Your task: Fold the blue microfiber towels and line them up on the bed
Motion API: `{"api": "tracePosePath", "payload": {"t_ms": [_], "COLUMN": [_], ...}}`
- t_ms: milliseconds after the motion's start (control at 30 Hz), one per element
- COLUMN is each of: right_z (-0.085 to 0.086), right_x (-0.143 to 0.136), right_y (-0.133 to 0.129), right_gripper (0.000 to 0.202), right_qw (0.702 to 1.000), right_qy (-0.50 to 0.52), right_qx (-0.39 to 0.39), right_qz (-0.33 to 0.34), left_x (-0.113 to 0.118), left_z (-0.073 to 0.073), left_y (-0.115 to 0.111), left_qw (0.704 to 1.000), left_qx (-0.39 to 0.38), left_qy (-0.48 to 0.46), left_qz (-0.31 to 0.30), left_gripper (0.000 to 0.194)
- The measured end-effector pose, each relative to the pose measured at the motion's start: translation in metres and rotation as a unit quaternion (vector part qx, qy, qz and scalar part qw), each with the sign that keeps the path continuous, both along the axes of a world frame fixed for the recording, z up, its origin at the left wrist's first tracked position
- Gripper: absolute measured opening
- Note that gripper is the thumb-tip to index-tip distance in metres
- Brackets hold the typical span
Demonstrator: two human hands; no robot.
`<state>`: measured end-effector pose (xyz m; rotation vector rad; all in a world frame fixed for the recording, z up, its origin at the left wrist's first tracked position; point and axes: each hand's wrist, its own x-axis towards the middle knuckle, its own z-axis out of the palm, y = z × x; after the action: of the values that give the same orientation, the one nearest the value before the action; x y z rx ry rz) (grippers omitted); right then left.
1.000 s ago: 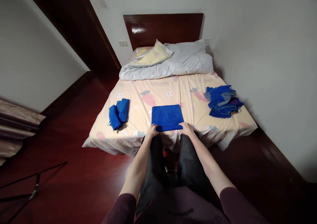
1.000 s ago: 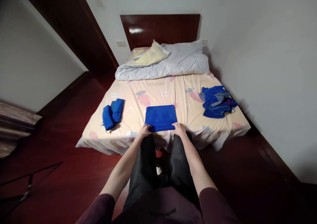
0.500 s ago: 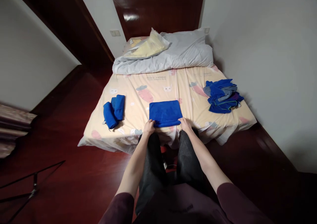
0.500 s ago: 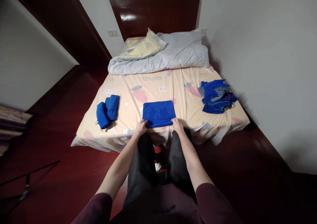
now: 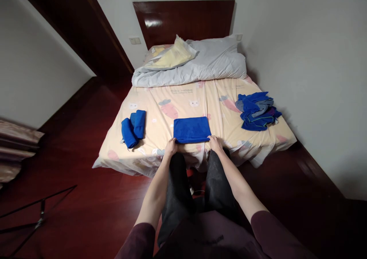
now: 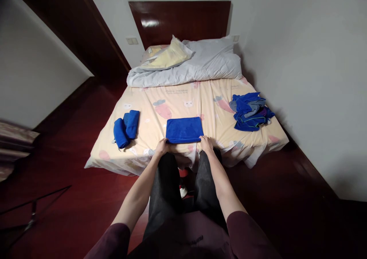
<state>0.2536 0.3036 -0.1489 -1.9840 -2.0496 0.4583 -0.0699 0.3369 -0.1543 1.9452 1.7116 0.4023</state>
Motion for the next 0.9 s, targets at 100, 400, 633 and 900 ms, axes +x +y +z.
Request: {"api": "tracePosePath", "payload": {"t_ms": [100, 400, 633, 900], "right_z": [0.001, -0.006, -0.006, 0.003], "right_x": [0.001, 0.006, 0.018, 0.014], "right_y": [0.001, 0.007, 0.001, 0.000], "right_gripper": [0.038, 0.031, 0.028, 0.034], "right_qw": [1.000, 0.990, 0.988, 0.991], "right_qy": [0.011, 0.109, 0.109, 0.042], "right_qx": [0.008, 0.007, 0.002, -0.036], "right_qz": [-0.009, -0.090, -0.107, -0.122], "left_x": [-0.002, -0.007, -0.007, -0.006], "left_z": [0.000, -0.003, -0.006, -0.004], "left_y": [0.003, 0.005, 0.006, 0.006], "left_qw": [1.000, 0.997, 0.996, 0.994], "left_qx": [0.007, 0.007, 0.002, -0.017], "left_qy": [-0.015, -0.034, -0.016, 0.027], "left_qz": [0.023, 0.076, 0.093, 0.102], "left_gripper": [0.043, 0.030, 0.027, 0.027]}}
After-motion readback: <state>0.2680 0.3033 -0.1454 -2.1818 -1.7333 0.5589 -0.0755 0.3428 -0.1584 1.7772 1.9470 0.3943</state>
